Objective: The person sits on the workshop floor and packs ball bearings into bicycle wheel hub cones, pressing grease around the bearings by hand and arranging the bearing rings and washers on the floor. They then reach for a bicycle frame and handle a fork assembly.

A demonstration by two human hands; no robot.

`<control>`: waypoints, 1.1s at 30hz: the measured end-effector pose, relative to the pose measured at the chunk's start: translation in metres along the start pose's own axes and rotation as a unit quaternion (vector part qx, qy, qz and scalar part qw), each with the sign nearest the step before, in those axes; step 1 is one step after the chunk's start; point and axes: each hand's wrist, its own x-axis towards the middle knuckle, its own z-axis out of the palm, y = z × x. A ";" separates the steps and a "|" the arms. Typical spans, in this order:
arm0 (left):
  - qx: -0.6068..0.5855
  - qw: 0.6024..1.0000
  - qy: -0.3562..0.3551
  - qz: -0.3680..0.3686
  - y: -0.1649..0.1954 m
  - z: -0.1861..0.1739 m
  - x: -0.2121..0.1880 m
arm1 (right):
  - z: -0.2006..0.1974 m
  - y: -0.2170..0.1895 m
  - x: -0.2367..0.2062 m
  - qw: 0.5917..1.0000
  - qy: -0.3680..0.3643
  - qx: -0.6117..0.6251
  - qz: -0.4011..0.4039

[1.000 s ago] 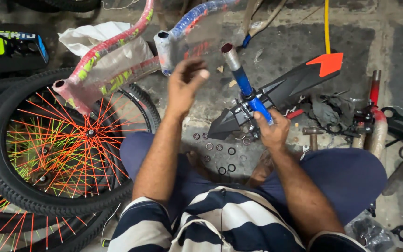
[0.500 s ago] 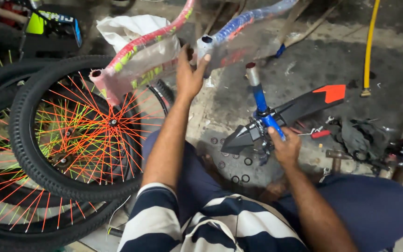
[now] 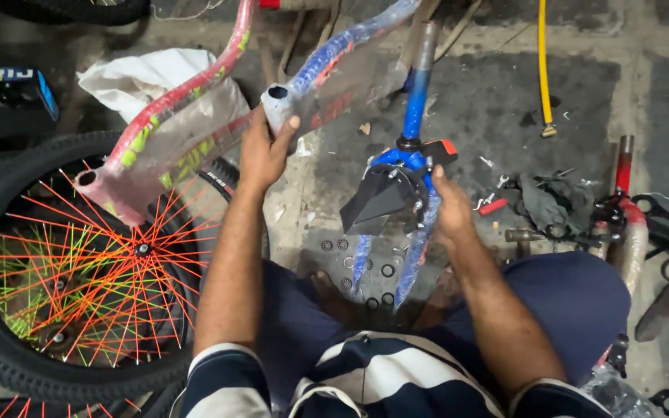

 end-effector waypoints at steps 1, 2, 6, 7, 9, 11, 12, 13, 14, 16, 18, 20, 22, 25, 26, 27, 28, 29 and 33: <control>0.016 1.000 -0.011 0.004 0.001 -0.001 0.001 | -0.001 -0.003 0.000 1.000 -0.014 0.011 -0.016; 0.032 0.999 -0.021 0.007 0.001 -0.002 0.001 | -0.003 -0.005 -0.001 0.999 -0.028 0.022 -0.031; 0.145 0.989 -0.027 -0.030 0.002 0.002 0.004 | -0.019 -0.003 0.004 0.999 -0.024 0.018 -0.044; 0.153 0.988 -0.019 -0.015 0.003 0.005 0.006 | -0.022 0.001 0.006 0.998 -0.039 0.019 -0.054; 0.173 0.985 0.008 0.015 0.011 0.007 0.013 | -0.025 0.012 0.010 0.996 -0.049 0.003 -0.074; 0.161 0.976 0.055 0.136 0.028 0.009 0.023 | -0.024 0.027 0.011 0.995 -0.031 -0.030 -0.090; 0.172 0.978 0.046 0.108 0.041 0.012 0.034 | -0.022 0.035 0.010 0.994 -0.039 -0.038 -0.092; 0.181 0.979 0.038 0.081 0.058 0.016 0.050 | -0.019 0.043 0.010 0.993 -0.048 -0.046 -0.098; 0.181 0.976 0.046 0.115 0.078 0.020 0.064 | -0.016 0.049 0.009 0.992 -0.056 -0.054 -0.104; 0.193 0.970 0.048 0.140 0.120 0.024 0.094 | -0.009 0.060 0.003 0.992 -0.051 -0.062 -0.100; 0.213 0.967 0.035 0.132 0.164 0.031 0.117 | -0.003 0.066 -0.003 0.992 -0.051 -0.063 -0.093; 0.229 0.964 0.023 0.137 0.203 0.038 0.132 | 0.002 0.068 -0.009 0.993 -0.056 -0.061 -0.081; 0.230 0.963 0.015 0.138 0.230 0.045 0.133 | 0.007 0.067 -0.014 0.994 -0.079 -0.044 -0.065; 0.230 0.962 0.014 0.145 0.252 0.054 0.128 | 0.013 0.061 -0.018 0.994 -0.089 -0.035 -0.059; 0.230 0.961 0.017 0.150 0.257 0.056 0.127 | 0.015 0.059 -0.018 0.993 -0.089 -0.034 -0.063; 0.228 0.962 0.013 0.148 0.260 0.058 0.126 | 0.016 0.057 -0.018 0.993 -0.092 -0.028 -0.071; 0.227 0.963 0.011 0.144 0.263 0.059 0.125 | 0.017 0.055 -0.019 0.992 -0.097 -0.023 -0.079; 0.226 0.964 0.009 0.141 0.264 0.059 0.125 | 0.019 0.052 -0.020 0.991 -0.102 -0.017 -0.087; 0.230 0.964 0.003 0.130 0.269 0.058 0.119 | 0.022 0.046 -0.025 0.992 -0.102 0.006 -0.076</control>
